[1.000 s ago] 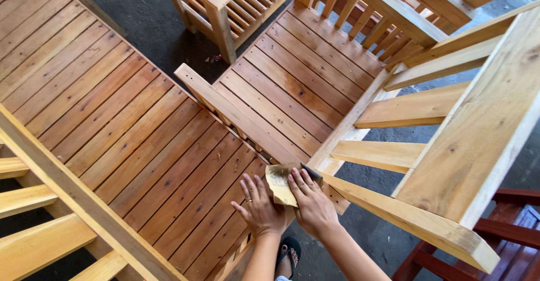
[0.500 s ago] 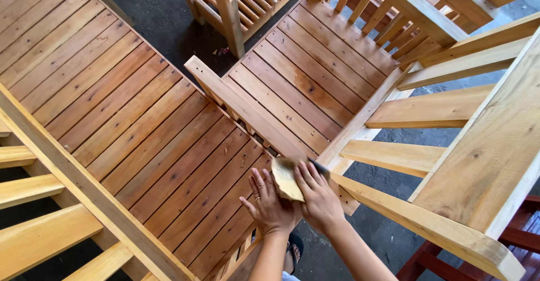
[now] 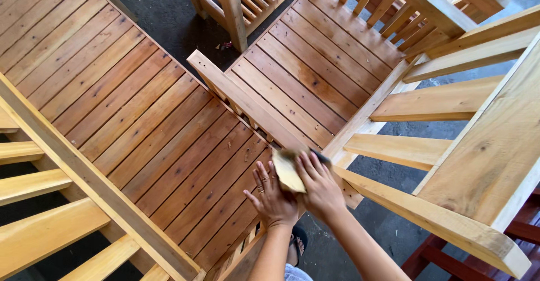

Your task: The person sands wooden chair and bench frames with a sanding block, rubbing the seat slats, rails, and edges by hand. They steady the furniture with one hand while sanding, move between several pieces, and sand armrests and side rails of the assembled chairs.

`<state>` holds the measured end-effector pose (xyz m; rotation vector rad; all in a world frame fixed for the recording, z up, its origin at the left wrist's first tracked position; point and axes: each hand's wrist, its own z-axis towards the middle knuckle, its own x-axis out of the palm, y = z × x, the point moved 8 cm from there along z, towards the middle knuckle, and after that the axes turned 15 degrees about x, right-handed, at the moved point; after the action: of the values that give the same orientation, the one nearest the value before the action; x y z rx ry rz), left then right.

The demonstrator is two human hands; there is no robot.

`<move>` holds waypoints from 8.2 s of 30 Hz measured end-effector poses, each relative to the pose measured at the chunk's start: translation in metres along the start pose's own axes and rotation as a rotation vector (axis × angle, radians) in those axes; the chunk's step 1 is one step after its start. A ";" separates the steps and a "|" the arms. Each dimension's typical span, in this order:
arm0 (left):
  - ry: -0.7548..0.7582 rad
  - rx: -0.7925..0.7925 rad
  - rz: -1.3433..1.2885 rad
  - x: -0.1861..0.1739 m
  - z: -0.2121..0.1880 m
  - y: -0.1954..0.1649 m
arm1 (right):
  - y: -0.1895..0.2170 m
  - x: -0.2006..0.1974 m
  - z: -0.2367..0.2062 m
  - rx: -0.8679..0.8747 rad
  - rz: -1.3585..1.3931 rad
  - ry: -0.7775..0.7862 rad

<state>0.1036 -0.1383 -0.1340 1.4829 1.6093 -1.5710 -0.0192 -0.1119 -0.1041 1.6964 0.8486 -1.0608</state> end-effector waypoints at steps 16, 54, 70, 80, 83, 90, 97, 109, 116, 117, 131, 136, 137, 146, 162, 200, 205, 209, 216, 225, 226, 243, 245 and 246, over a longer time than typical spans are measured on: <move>-0.092 0.064 0.076 0.009 -0.001 0.006 | 0.027 0.012 0.063 0.039 0.080 -0.018; -0.205 0.047 0.012 0.019 0.001 0.029 | -0.029 -0.025 -0.088 0.163 0.211 -0.063; -0.124 0.020 0.034 0.009 0.001 0.025 | -0.043 -0.006 -0.092 0.224 0.208 -0.212; -0.119 0.073 0.121 0.008 -0.001 0.020 | -0.009 -0.026 -0.041 0.124 0.150 -0.120; -0.202 0.120 0.132 0.002 -0.003 0.015 | -0.010 -0.031 -0.055 0.091 0.197 -0.092; -0.172 0.083 0.154 0.008 -0.002 0.019 | -0.016 -0.018 -0.037 0.114 0.158 -0.061; -0.208 0.117 0.142 0.010 -0.002 0.020 | -0.017 -0.040 -0.059 0.116 0.217 -0.049; -0.166 0.085 0.106 0.005 -0.001 0.019 | -0.020 -0.006 0.001 0.262 0.134 -0.102; -0.162 0.083 0.079 0.002 -0.003 0.016 | -0.013 -0.016 0.008 0.380 0.172 0.004; -0.182 0.099 0.087 0.001 -0.003 0.015 | -0.009 -0.021 0.007 0.300 0.186 -0.120; -0.112 0.065 0.189 0.015 0.000 0.024 | -0.008 -0.020 -0.028 0.247 0.122 -0.110; -0.032 0.044 0.178 0.023 0.001 0.027 | 0.002 -0.002 -0.021 0.231 0.068 -0.038; -0.121 0.088 0.195 0.017 0.000 0.023 | 0.005 -0.003 -0.017 0.217 0.086 -0.062; -0.073 0.091 0.316 0.012 -0.002 0.019 | -0.004 -0.024 -0.059 0.196 0.192 0.026; -0.141 0.087 0.106 0.017 -0.001 0.027 | -0.028 -0.017 -0.064 0.199 0.137 -0.039; -0.173 0.106 0.119 0.003 0.000 0.024 | -0.076 -0.030 -0.093 -0.121 0.109 0.101; -0.189 0.123 0.117 0.002 0.001 0.024 | -0.110 -0.020 -0.129 0.053 0.031 0.234; -0.179 0.114 0.120 0.003 0.000 0.024 | -0.137 -0.055 -0.172 0.218 0.078 -0.058; -0.194 0.110 0.124 0.003 0.001 0.026 | -0.057 -0.016 -0.116 0.151 0.114 -0.249; -0.149 0.083 0.091 0.004 0.000 0.032 | -0.070 0.007 -0.112 0.187 0.086 -0.184; -0.161 0.095 0.095 0.003 0.000 0.030 | -0.096 0.009 -0.135 0.310 0.153 -0.202; -0.104 0.788 0.297 -0.002 -0.004 -0.039 | -0.124 0.095 -0.128 1.242 2.061 -0.383; 0.036 0.913 0.323 0.007 -0.001 -0.051 | -0.123 0.081 -0.120 1.046 2.036 -0.385; 0.124 0.962 0.337 0.013 -0.001 -0.056 | -0.124 0.086 -0.121 1.100 2.011 -0.359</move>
<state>0.0506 -0.1203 -0.1210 2.1860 0.5397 -2.1811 -0.0614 0.0495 -0.2022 1.8561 -1.7846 -0.1359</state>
